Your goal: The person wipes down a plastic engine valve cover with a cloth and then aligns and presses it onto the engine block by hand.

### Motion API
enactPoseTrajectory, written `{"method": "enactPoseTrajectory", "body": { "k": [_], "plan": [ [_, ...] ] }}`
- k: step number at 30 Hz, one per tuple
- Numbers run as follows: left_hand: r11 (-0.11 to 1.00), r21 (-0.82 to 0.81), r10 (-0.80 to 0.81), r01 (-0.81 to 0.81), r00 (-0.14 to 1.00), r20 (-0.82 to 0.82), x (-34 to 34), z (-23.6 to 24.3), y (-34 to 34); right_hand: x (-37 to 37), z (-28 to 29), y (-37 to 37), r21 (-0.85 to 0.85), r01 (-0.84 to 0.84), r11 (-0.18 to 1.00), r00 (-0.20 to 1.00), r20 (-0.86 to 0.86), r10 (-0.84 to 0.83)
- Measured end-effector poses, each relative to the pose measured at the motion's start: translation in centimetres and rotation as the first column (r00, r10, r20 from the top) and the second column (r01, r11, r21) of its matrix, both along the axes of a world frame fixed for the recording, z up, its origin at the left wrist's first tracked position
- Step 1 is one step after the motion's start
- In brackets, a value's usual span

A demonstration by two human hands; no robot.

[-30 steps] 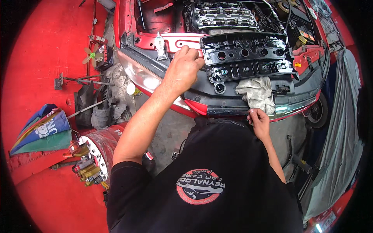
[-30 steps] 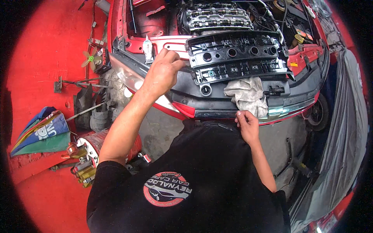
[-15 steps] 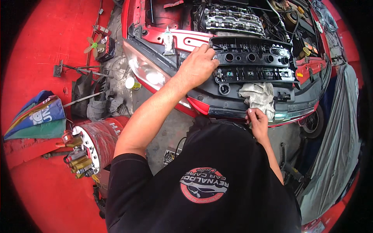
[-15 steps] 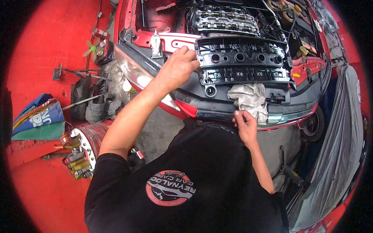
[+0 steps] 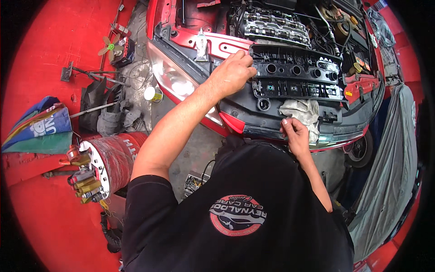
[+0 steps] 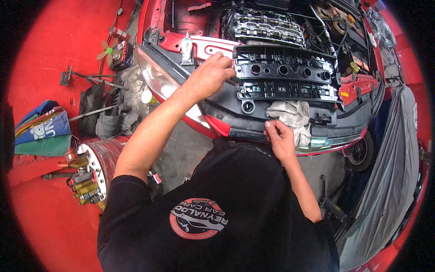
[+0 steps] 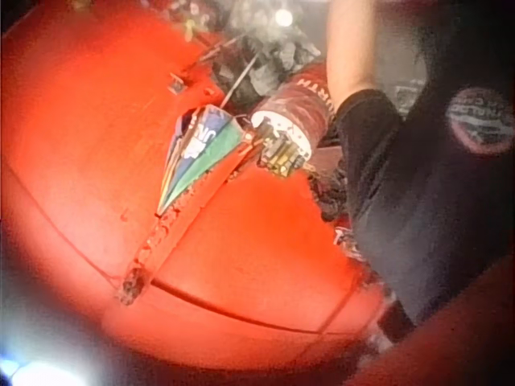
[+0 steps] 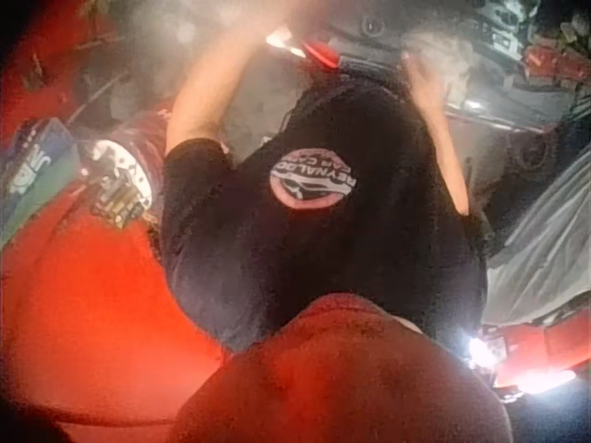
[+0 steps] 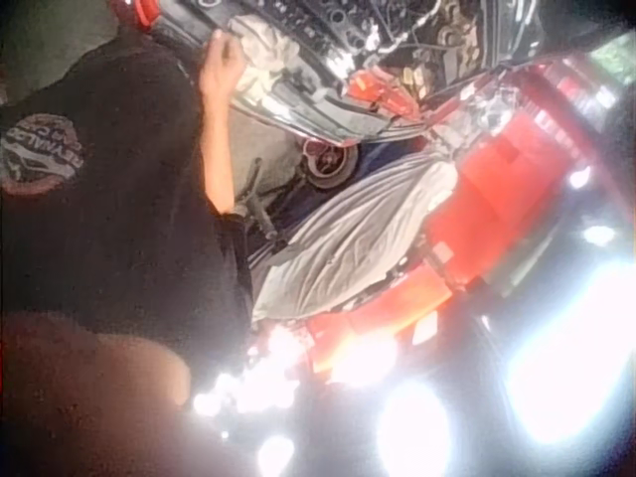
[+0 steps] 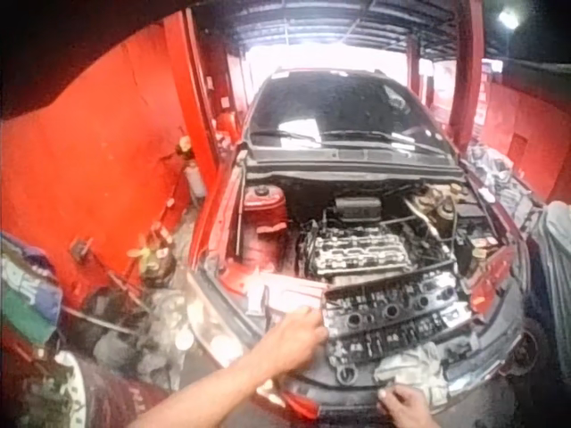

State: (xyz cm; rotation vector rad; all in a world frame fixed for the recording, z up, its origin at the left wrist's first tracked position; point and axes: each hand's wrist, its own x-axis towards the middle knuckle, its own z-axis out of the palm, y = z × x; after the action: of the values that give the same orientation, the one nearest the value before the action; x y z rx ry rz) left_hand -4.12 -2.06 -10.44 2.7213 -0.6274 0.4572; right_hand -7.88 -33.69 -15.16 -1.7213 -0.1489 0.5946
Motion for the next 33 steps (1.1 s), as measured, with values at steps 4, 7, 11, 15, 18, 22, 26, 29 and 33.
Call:
{"method": "enactPoseTrajectory", "body": {
  "k": [4,7,11,15,18,22,26,29,33],
  "plan": [
    [0.997,-0.073,0.003,-0.004,1.0,-0.009,0.5,-0.4,0.5,-0.1,0.0,-0.4,0.002,0.03,1.0,0.999,-0.01,-0.03],
    [0.992,-0.121,0.028,-0.034,0.998,-0.05,0.3,-0.2,0.7,0.0,-0.1,-0.4,-0.028,0.03,0.999,1.0,0.001,-0.03],
    [0.986,-0.156,0.05,-0.062,0.996,-0.076,0.0,-0.1,0.8,1.3,-0.6,1.3,-0.148,0.03,0.989,0.992,0.124,-0.012],
    [0.983,-0.169,0.062,-0.071,0.996,-0.057,0.0,-0.3,0.8,2.9,-0.4,4.8,-0.154,0.063,0.986,0.986,0.163,-0.038],
    [0.983,-0.167,0.069,-0.078,0.996,-0.058,-0.2,-0.2,0.8,4.4,-1.5,7.0,-0.162,0.065,0.985,0.945,0.326,-0.009],
    [0.979,-0.184,0.074,-0.084,0.995,-0.06,-0.5,-0.4,1.2,5.4,-1.2,9.0,-0.267,0.072,0.961,0.925,0.377,0.036],
    [0.974,-0.21,0.08,-0.089,0.995,-0.053,-0.7,-0.6,1.4,5.6,0.2,10.4,-0.517,0.127,0.846,0.873,0.464,0.153],
    [0.968,-0.234,0.079,-0.091,0.995,-0.06,-1.0,-0.6,1.5,5.7,1.3,11.4,-0.638,0.11,0.762,0.873,0.428,0.233],
    [0.963,-0.251,0.084,-0.094,0.995,-0.047,-1.1,-0.8,1.5,6.2,0.7,12.0,-0.663,0.16,0.731,0.827,0.494,0.267]
  ]
}}
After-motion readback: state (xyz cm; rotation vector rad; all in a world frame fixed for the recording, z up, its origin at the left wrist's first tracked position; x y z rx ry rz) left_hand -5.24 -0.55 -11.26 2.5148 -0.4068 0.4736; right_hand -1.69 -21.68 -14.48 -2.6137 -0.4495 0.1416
